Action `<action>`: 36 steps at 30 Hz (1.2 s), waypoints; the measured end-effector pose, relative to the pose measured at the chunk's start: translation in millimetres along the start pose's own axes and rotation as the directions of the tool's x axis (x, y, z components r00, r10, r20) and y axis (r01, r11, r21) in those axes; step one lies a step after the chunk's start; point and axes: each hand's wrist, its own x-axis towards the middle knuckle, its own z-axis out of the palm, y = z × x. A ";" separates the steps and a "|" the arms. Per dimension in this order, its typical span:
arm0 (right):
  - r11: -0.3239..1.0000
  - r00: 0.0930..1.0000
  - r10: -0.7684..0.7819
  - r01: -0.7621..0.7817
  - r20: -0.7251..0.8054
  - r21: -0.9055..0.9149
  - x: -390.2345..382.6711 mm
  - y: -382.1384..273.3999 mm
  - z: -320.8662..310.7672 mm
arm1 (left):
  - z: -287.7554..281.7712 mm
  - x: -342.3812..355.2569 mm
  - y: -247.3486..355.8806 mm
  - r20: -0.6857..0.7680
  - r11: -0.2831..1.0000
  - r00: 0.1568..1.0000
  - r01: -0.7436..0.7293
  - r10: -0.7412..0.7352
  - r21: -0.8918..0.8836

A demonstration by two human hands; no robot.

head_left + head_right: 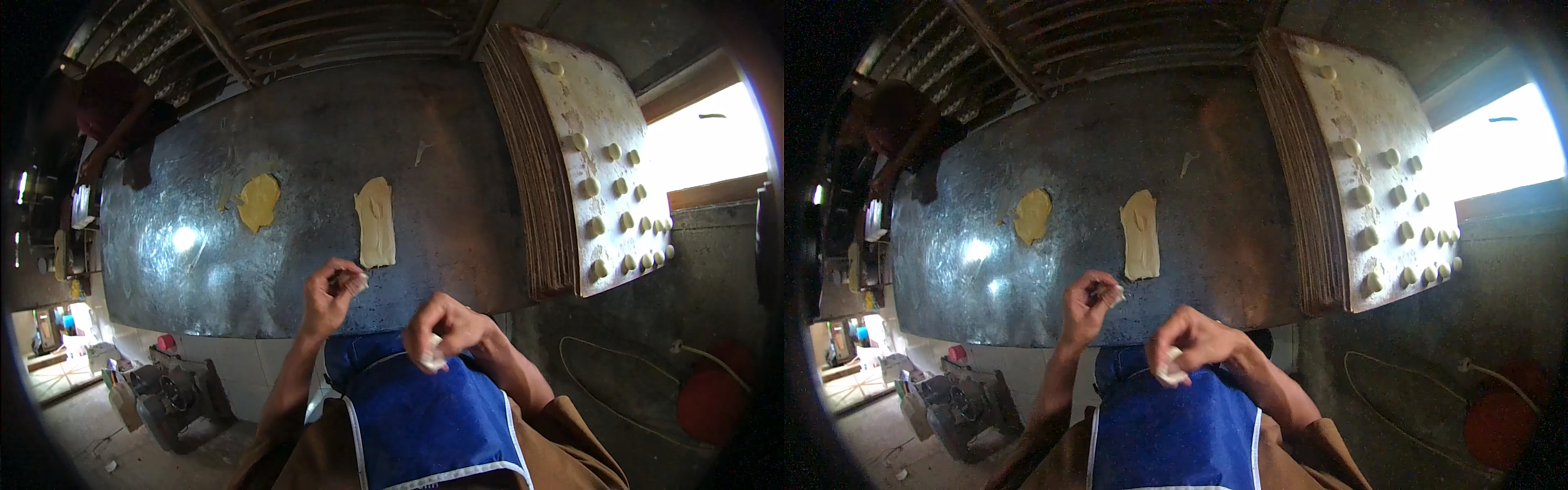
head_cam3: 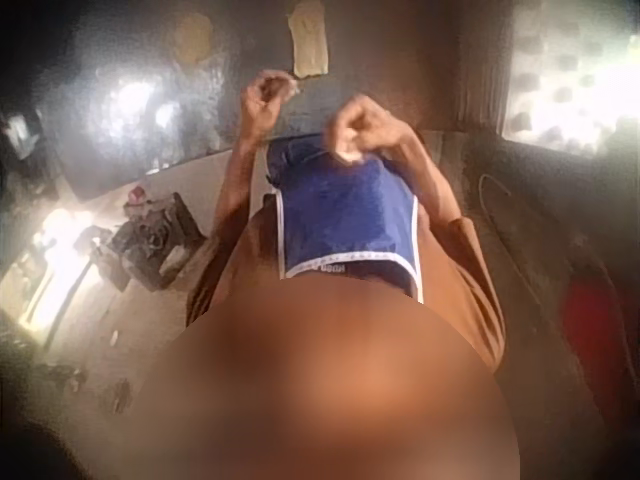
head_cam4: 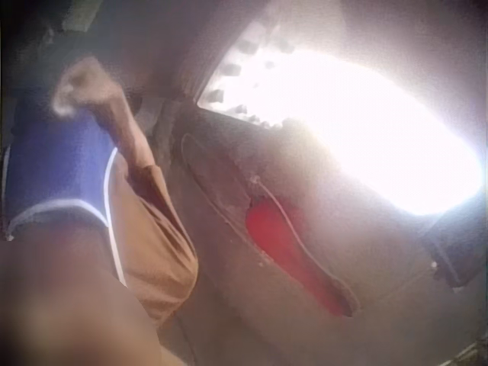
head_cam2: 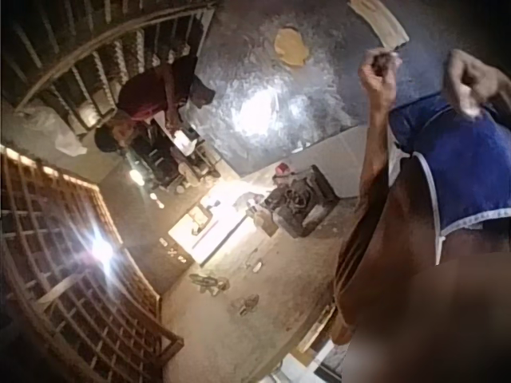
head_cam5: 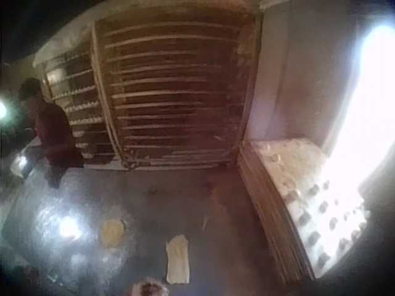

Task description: The person portions a large sheet of dough into small balls, rolls them, and places them on a wooden board. They then cut a larger mass of dough with a knife, weigh a portion in a bowl, and operate a stand mixer.

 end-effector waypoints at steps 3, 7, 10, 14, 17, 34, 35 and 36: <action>0.883 0.942 -0.054 -0.111 -0.332 -0.457 -22.1 -8.3 -5.7 | -16.0 -5.6 -12.0 -0.095 0.927 0.991 -0.054 0.096 0.372; 0.291 0.690 -0.297 -0.593 -0.661 -0.750 -91.2 38.4 -52.6 | -51.6 -19.4 -71.0 -0.036 0.540 0.957 -0.131 0.288 0.831; -0.328 0.651 -0.513 -0.751 -0.559 -0.573 -79.8 41.6 -97.0 | -59.9 23.8 -86.8 -0.157 0.411 0.931 0.007 0.331 0.911; -0.299 0.631 -0.716 -0.663 -0.297 -0.686 -16.0 90.5 -126.4 | 19.5 38.6 -123.3 -0.313 0.664 0.846 -0.064 0.431 0.745; 0.025 0.569 -0.286 -0.800 -0.771 -0.600 -64.4 105.5 -98.5 | 10.3 -10.1 -130.8 -0.083 0.629 0.847 -0.320 0.525 0.709; -0.418 0.670 -0.693 -0.675 -0.268 -0.608 -48.0 67.7 -111.5 | -3.6 38.1 -109.1 -0.292 0.658 0.865 -0.057 0.408 0.751; -0.305 0.579 -0.732 -0.750 -0.359 -0.588 -43.6 74.3 -102.4 | 7.6 17.5 -110.9 -0.216 0.641 0.874 -0.134 0.436 0.756; -0.002 0.484 -0.729 -0.709 -0.484 -0.705 -63.7 86.1 -99.1 | 10.4 -5.4 -112.5 -0.132 0.620 0.878 -0.210 0.460 0.756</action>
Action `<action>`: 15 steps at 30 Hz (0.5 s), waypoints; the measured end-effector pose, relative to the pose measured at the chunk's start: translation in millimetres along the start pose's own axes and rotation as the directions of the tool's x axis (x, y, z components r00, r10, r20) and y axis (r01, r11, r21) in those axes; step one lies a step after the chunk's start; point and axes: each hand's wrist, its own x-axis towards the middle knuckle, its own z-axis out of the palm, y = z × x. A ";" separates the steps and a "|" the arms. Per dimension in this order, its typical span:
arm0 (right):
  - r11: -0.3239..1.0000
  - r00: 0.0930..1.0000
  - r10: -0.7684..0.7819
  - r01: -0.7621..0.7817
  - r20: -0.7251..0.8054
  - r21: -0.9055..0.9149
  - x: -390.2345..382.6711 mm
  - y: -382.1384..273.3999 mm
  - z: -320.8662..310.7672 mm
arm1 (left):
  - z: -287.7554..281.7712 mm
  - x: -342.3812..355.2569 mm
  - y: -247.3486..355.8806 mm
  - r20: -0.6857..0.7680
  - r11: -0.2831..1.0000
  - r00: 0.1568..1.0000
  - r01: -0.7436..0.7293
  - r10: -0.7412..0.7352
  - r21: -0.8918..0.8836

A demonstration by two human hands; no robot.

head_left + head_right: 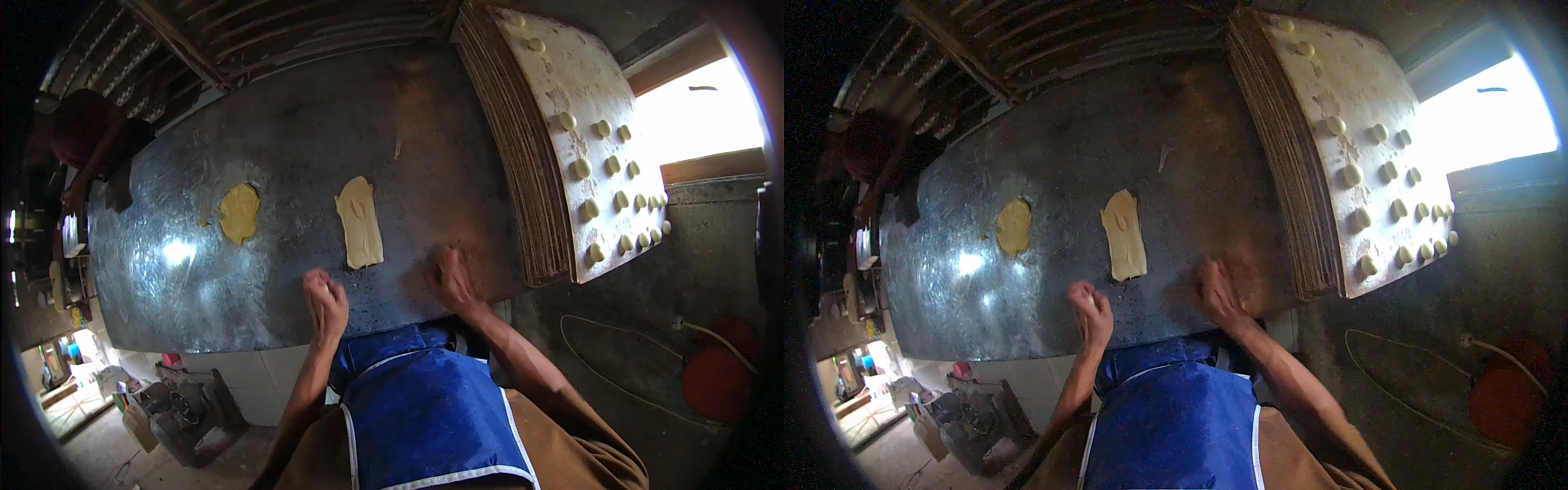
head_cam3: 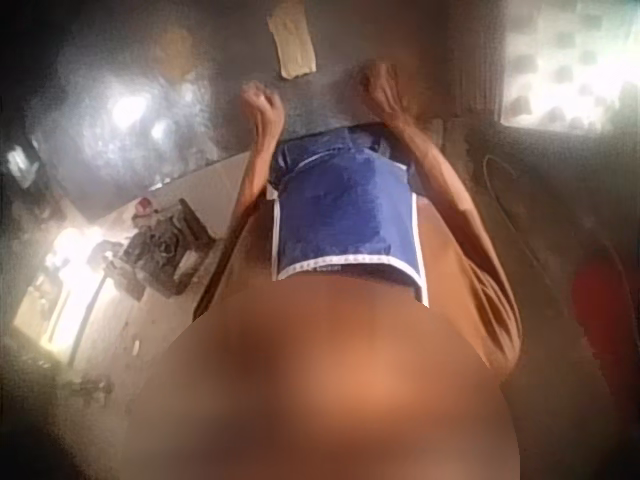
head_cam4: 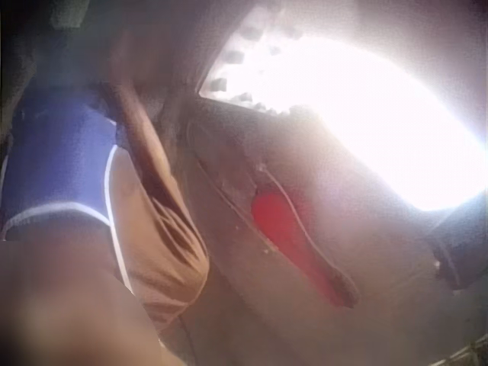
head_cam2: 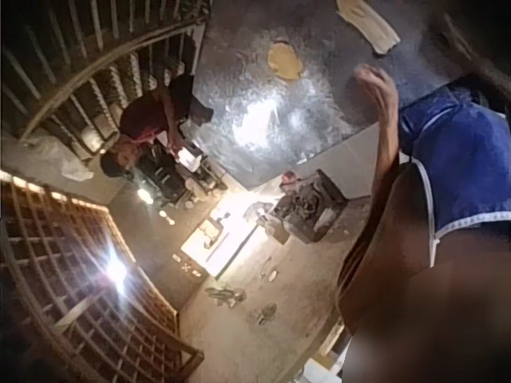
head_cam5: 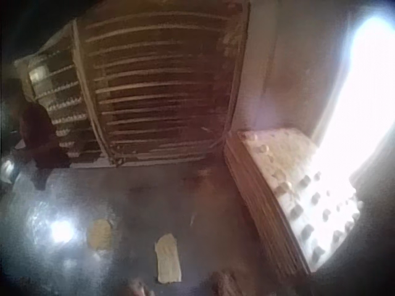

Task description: The person portions a large sheet of dough into small balls, rolls them, and places them on a wooden board. They then cut a larger mass of dough with a knife, weigh a portion in a bowl, and operate a stand mixer.

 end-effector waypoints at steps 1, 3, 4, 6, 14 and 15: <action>0.947 0.989 0.134 -0.145 0.057 0.286 -23.7 27.4 -5.2 | -6.4 -14.8 -15.5 -0.013 0.996 0.996 -0.083 0.083 -0.041; 0.923 0.981 0.160 -0.187 0.106 0.336 -18.4 53.3 -19.8 | -18.8 0.1 -49.4 0.026 0.998 0.998 0.063 -0.063 0.003; 0.989 0.994 0.066 -0.077 0.086 0.123 19.4 56.4 -29.7 | -24.0 2.1 -58.9 0.047 0.988 0.987 0.149 -0.150 0.041; 0.938 0.989 -0.137 0.145 0.050 -0.313 22.8 68.0 -11.2 | -18.8 10.8 -37.9 0.026 0.975 0.975 0.217 -0.218 0.052; 0.998 0.990 0.061 -0.060 0.125 -0.009 -4.5 44.9 -36.3 | -101.3 42.0 -14.6 0.579 0.992 0.811 -0.124 0.078 0.039; 0.994 0.980 0.109 -0.103 0.167 -0.046 1.2 38.8 -49.0 | -104.7 59.4 -9.6 0.694 0.990 0.717 -0.135 0.070 0.040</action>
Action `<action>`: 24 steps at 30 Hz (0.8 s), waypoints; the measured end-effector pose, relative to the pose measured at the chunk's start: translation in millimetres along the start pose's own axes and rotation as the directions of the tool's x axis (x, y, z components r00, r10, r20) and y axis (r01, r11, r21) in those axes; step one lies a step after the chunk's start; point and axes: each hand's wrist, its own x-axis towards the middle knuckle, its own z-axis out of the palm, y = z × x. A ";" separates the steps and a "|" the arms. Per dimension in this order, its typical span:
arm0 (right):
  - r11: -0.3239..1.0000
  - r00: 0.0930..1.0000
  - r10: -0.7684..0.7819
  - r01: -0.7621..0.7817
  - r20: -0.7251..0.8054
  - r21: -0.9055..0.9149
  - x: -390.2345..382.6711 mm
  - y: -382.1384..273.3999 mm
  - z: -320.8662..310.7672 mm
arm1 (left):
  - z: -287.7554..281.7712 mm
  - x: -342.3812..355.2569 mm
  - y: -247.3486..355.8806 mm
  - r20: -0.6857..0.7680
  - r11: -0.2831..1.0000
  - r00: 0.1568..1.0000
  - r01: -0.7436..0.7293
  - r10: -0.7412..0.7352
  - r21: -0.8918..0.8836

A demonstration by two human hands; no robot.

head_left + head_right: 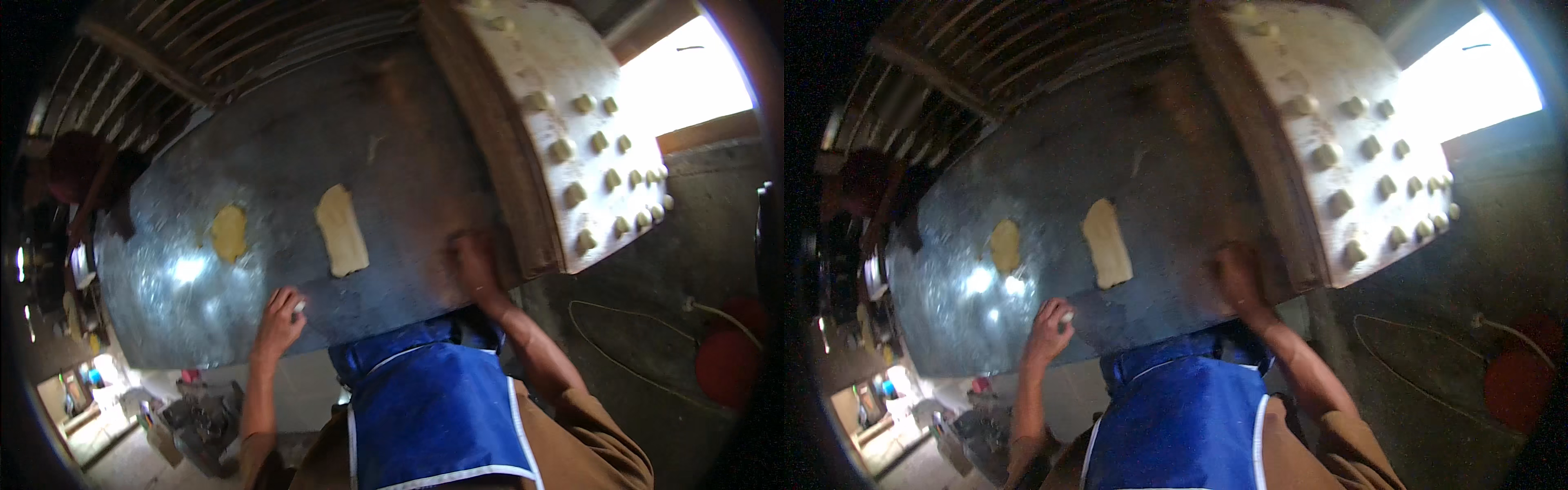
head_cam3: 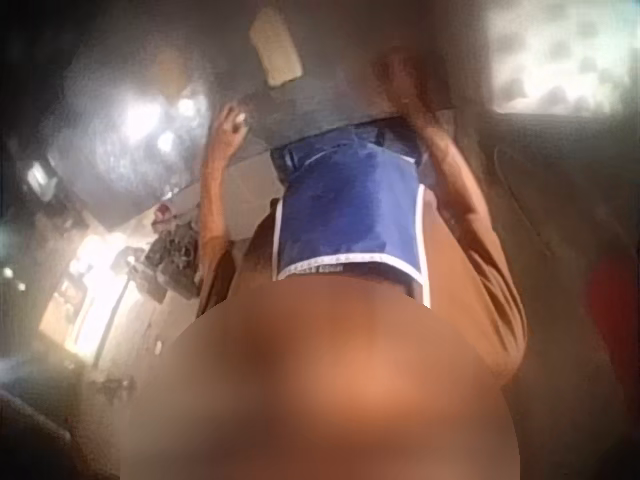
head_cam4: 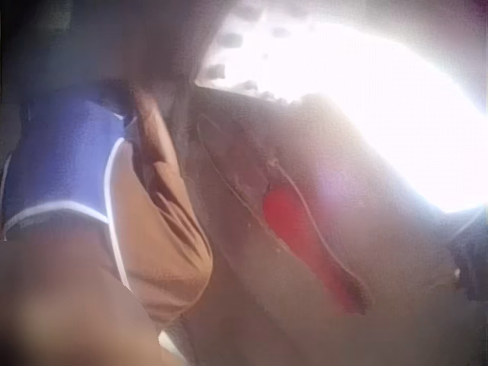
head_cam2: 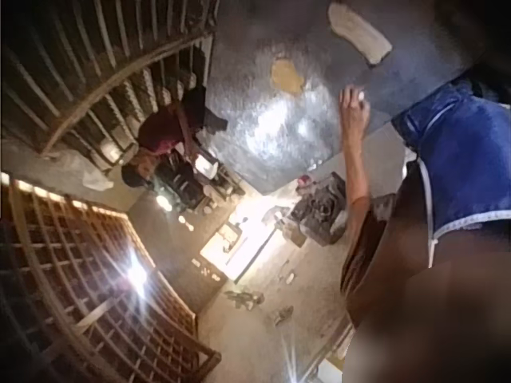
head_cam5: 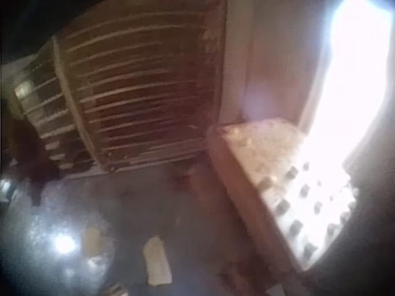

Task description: The person portions a large sheet of dough into small balls, rolls them, and places them on a wooden board. They then cut a larger mass of dough with a knife, weigh a portion in a bowl, and operate a stand mixer.

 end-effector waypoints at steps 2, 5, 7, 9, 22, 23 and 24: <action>0.992 0.998 -0.063 0.065 0.016 -0.106 -10.5 -6.3 -2.7 | -15.0 17.7 1.3 0.280 0.960 0.951 -0.192 0.132 0.202; 0.963 0.969 -0.243 0.245 0.036 -0.113 -26.6 -4.5 -10.5 | -51.1 79.4 81.6 0.311 0.914 0.892 -0.383 0.328 0.135; 0.935 0.972 -0.165 0.101 0.167 0.339 -28.8 2.4 -29.2 | -69.7 139.4 159.8 0.230 0.875 0.853 -0.483 0.468 0.010; 0.931 0.951 -0.236 0.162 0.199 0.326 -10.8 -28.0 -114.7 | -78.9 214.9 238.9 0.059 0.720 0.718 -0.693 0.694 -0.038; 0.941 0.612 -0.067 -0.224 -0.788 -0.254 74.5 160.8 -391.4 | 76.1 573.7 549.2 0.051 0.634 0.656 -0.703 0.753 -0.323; 0.909 0.694 -0.004 -0.298 -0.720 -0.293 62.7 174.5 -382.8 | 70.8 558.4 556.7 -0.011 0.599 0.614 -0.774 0.789 -0.206; 0.925 0.634 -0.009 -0.288 -0.773 -0.247 58.2 160.8 -380.2 | 58.5 541.3 543.4 -0.068 0.588 0.591 -0.807 0.804 -0.055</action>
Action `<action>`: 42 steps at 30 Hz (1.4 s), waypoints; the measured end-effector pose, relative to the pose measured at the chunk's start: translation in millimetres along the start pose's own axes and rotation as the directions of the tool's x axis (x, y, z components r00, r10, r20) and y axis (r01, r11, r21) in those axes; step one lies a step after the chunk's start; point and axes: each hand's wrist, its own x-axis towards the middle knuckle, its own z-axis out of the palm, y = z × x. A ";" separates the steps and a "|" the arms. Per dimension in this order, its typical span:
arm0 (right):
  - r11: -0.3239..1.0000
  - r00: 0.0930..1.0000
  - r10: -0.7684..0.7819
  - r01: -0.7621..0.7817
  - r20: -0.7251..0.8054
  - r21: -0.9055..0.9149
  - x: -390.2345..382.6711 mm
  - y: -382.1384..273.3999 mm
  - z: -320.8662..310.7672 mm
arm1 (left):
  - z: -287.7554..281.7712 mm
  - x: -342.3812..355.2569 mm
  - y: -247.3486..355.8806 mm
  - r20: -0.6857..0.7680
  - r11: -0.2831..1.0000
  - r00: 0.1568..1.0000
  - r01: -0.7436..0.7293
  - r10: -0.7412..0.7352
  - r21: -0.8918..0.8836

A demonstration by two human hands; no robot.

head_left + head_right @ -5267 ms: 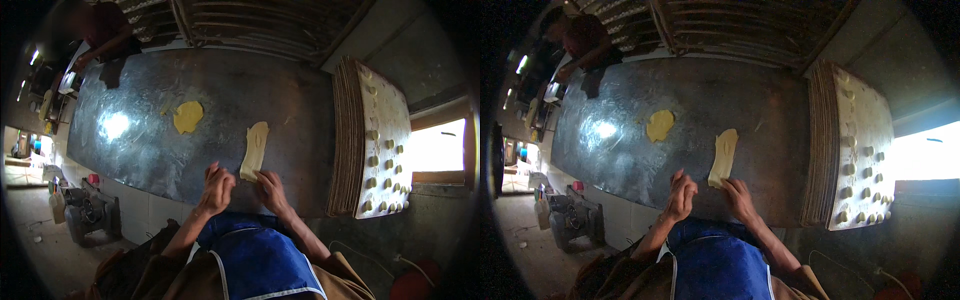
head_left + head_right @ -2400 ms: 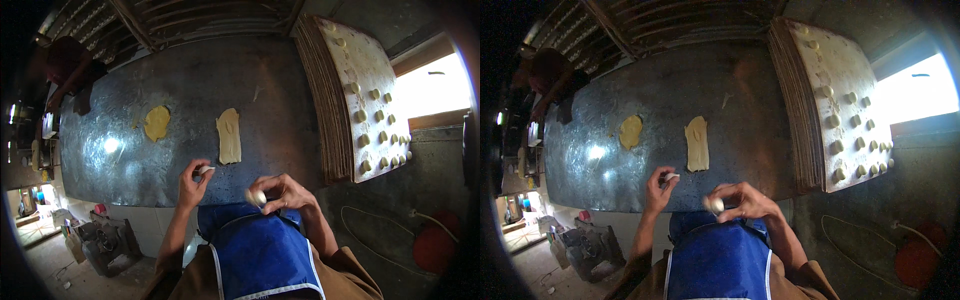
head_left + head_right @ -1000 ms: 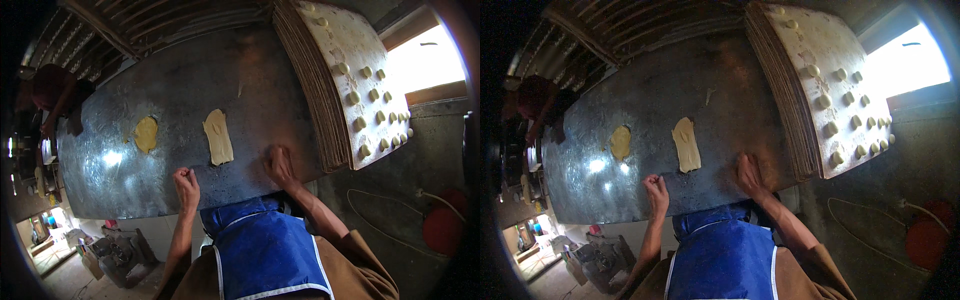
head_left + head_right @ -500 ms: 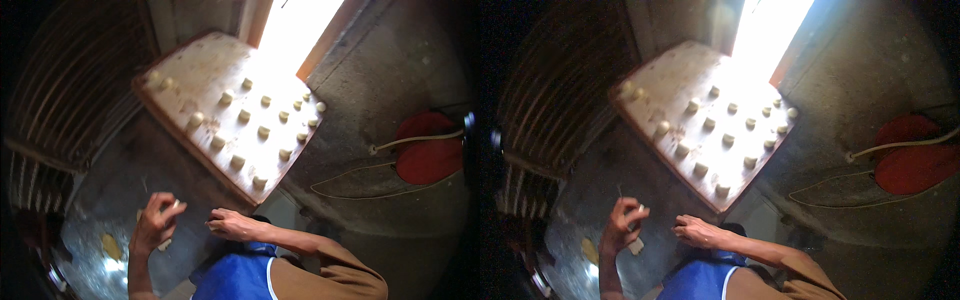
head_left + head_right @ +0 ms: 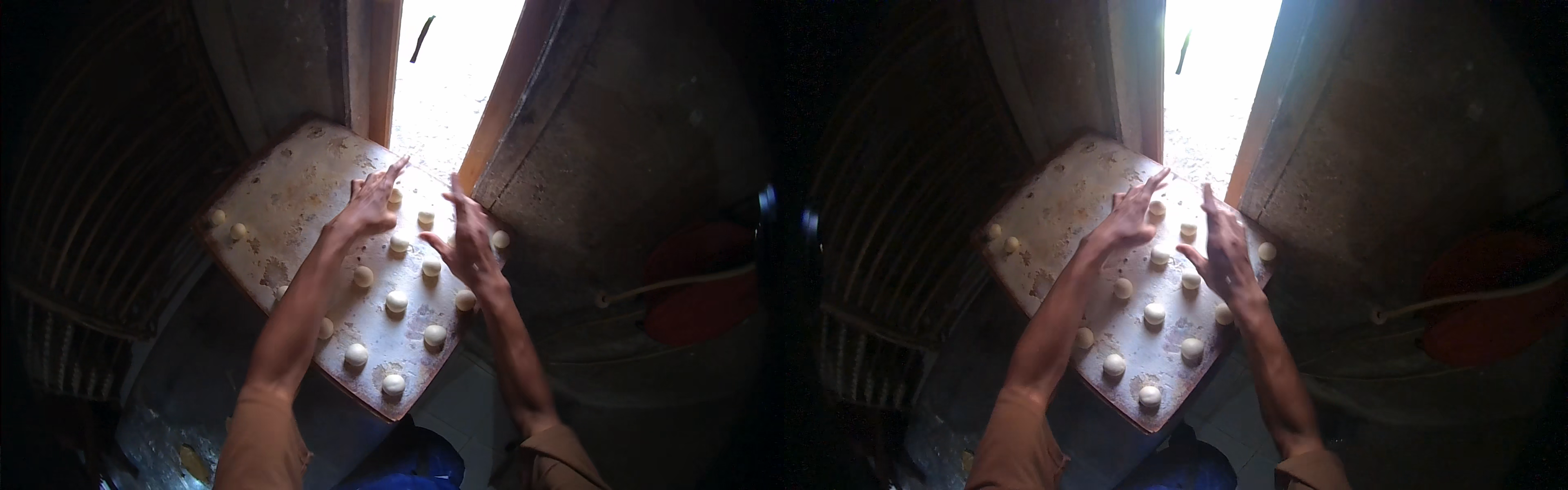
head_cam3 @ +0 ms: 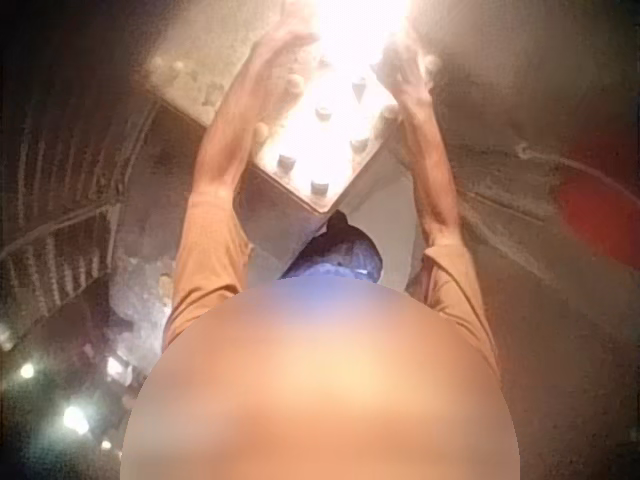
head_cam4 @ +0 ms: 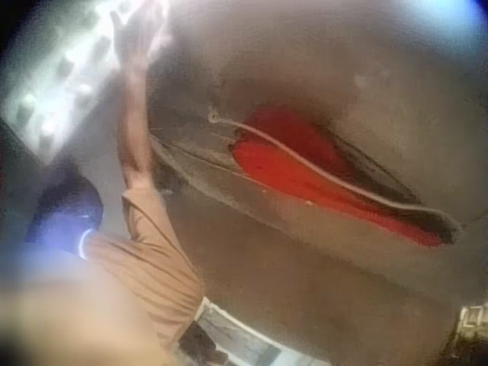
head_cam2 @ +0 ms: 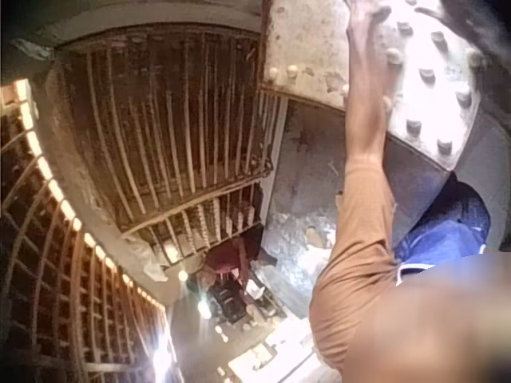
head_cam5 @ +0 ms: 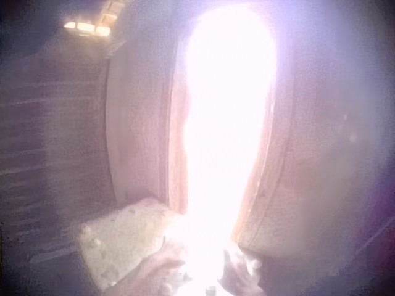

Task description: The person portions a large sheet of dough into small balls, rolls them, and places them on a wooden board. They then cut a larger mass of dough with a knife, weigh a portion in a bowl, and operate a stand mixer.

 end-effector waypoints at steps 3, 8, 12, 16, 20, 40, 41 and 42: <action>0.970 0.970 0.141 -0.096 -0.197 0.221 -14.0 -61.8 -43.7 | -75.1 -78.6 26.6 -0.175 0.985 0.984 -0.039 0.008 -0.170; 0.619 0.948 -0.226 -0.038 0.224 0.785 -99.2 -215.0 -50.6 | -151.7 -347.3 45.8 -0.445 0.817 0.711 0.329 -0.544 -0.473; 0.530 0.710 -0.438 -0.291 0.551 0.797 -214.7 -261.3 12.2 | -105.9 -560.7 66.8 -0.589 0.465 0.121 0.745 -0.799 -0.479; 0.563 0.264 -0.434 -0.667 0.861 0.488 -286.4 -298.8 60.2 | -24.9 -670.0 128.1 -0.467 0.123 -0.140 0.863 -0.873 -0.490; 0.724 0.319 -0.369 -0.491 0.873 0.485 -317.7 -326.0 104.6 | 15.3 -626.9 124.1 -0.661 0.194 -0.008 0.953 -0.750 -0.232; 0.824 0.445 -0.519 0.035 0.730 0.565 -343.6 -382.0 117.3 | -12.6 -619.5 53.4 0.517 -0.517 0.162 -0.528 -0.840 -0.674; 0.854 0.385 -0.487 0.021 0.784 0.520 -337.1 -393.3 102.8 | 0.7 -630.5 44.8 0.542 -0.540 0.203 -0.604 -0.815 -0.586; 0.813 0.289 -0.508 -0.149 0.811 0.563 -331.2 -395.8 92.9 | 8.7 -636.8 41.0 0.566 -0.564 0.250 -0.665 -0.786 -0.490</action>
